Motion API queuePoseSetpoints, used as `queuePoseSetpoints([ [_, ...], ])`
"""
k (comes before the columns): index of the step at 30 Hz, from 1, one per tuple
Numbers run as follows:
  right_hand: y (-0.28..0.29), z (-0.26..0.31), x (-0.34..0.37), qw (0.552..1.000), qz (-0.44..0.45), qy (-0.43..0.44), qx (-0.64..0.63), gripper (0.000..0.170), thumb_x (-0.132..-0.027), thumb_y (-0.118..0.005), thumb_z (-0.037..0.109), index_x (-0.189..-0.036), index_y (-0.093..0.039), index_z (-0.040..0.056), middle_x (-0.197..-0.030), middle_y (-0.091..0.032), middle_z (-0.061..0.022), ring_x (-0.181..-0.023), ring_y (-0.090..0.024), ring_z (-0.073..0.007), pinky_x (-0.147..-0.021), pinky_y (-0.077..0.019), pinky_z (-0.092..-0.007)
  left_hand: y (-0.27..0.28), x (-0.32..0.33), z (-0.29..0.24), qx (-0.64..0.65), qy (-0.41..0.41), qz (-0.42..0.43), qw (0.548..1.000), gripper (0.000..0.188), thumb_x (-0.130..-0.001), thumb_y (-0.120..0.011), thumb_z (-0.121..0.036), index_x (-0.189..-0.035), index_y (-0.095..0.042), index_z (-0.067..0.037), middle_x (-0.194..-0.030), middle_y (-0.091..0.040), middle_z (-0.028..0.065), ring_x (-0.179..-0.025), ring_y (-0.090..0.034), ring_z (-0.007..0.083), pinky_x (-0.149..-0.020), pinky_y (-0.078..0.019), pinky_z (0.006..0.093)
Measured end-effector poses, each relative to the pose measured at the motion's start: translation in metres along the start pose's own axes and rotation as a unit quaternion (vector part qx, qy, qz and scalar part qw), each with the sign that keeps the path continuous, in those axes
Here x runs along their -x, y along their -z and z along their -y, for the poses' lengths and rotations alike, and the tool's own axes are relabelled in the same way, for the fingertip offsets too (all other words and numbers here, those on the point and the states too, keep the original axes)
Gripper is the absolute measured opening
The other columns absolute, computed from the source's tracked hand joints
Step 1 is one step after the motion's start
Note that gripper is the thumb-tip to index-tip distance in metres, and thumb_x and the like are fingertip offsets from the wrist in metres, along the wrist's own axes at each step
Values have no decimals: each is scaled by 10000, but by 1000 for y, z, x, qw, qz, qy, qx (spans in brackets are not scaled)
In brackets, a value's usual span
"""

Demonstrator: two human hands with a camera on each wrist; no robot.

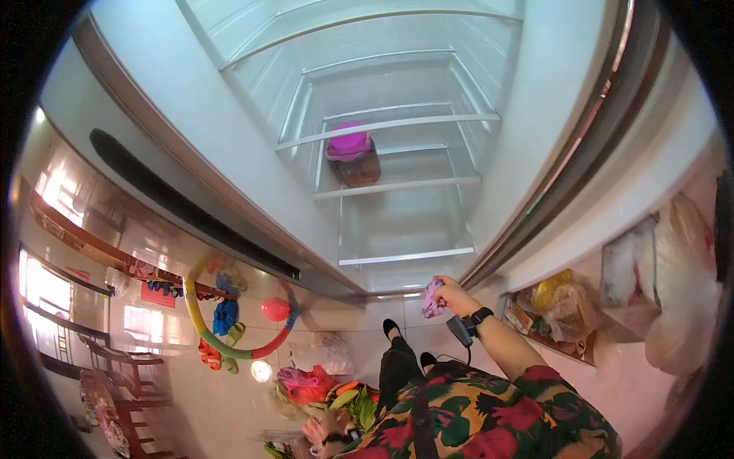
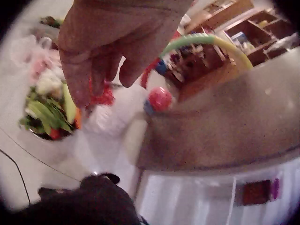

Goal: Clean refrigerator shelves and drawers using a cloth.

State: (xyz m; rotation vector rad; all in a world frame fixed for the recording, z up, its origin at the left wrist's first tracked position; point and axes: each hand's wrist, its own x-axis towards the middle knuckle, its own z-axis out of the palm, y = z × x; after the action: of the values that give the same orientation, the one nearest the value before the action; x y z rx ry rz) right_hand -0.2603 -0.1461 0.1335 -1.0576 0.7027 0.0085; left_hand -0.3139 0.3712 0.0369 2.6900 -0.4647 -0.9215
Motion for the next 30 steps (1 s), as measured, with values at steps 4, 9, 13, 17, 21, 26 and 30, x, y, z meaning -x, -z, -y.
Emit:
queuePoseSetpoints([
  [4, 12, -6, 26, 993, 3, -39, 110, 341, -612, -557, 11, -947, -506, -25, -705, -506, -52, -524, -466, -108, -408, -346, -232, -46, 97, 70, 364, 314, 64, 874, 258, -792, -545, -177, -996, -496, -27, -876, -549, 78, -739, -573, 227, -569, -485, 327],
  [9, 23, -22, 50, 988, 2, -33, 152, 225, -625, -587, 43, -837, -527, -7, -639, -503, -35, -483, -465, -109, -403, -372, -243, -63, 144, 61, 558, 361, -23, 747, 285, -789, -549, -165, -1027, -478, -27, -881, -548, 86, -734, -573, 227, -569, -490, 327],
  [13, 27, -45, 68, 980, -2, -39, 196, 215, -656, -594, 81, -846, -530, 3, -626, -526, -39, -465, -499, -115, -393, -401, -252, -83, 154, 31, 656, 315, -75, 682, 309, -786, -552, -156, -1052, -463, -28, -886, -548, 93, -731, -574, 226, -569, -494, 326],
  [17, 24, -64, 95, 946, -15, -61, 319, 202, -674, -597, 108, -846, -544, 17, -609, -547, -41, -441, -513, -124, -379, -413, -265, -87, 153, 2, 734, 227, -118, 629, 335, -783, -556, -146, -1077, -449, -28, -891, -548, 99, -728, -574, 225, -569, -498, 326],
  [21, 52, -111, 117, 886, -9, -31, 463, 207, -675, -617, 121, -851, -568, 23, -633, -590, -72, -450, -544, -138, -389, -432, -277, -102, 182, 8, 728, 205, -142, 639, 383, -775, -555, -116, -1122, -413, -33, -891, -544, 107, -713, -573, 220, -551, -497, 318],
  [26, 100, -151, 156, 750, -59, 12, 659, 249, -637, -656, 132, -839, -589, 4, -662, -611, -98, -476, -571, -183, -416, -442, -287, -174, 268, 54, 725, 314, -132, 598, 455, -766, -546, -76, -1175, -351, -43, -911, -536, 111, -702, -574, 244, -543, -499, 362],
  [30, 135, -173, 195, 802, -97, -51, 587, 294, -574, -687, 206, -774, -614, 3, -667, -612, -119, -573, -604, -211, -528, -471, -316, -304, 337, 113, 700, 389, -104, 590, 436, -758, -554, -101, -1159, -388, -60, -909, -536, 94, -727, -567, 234, -547, -494, 357],
])
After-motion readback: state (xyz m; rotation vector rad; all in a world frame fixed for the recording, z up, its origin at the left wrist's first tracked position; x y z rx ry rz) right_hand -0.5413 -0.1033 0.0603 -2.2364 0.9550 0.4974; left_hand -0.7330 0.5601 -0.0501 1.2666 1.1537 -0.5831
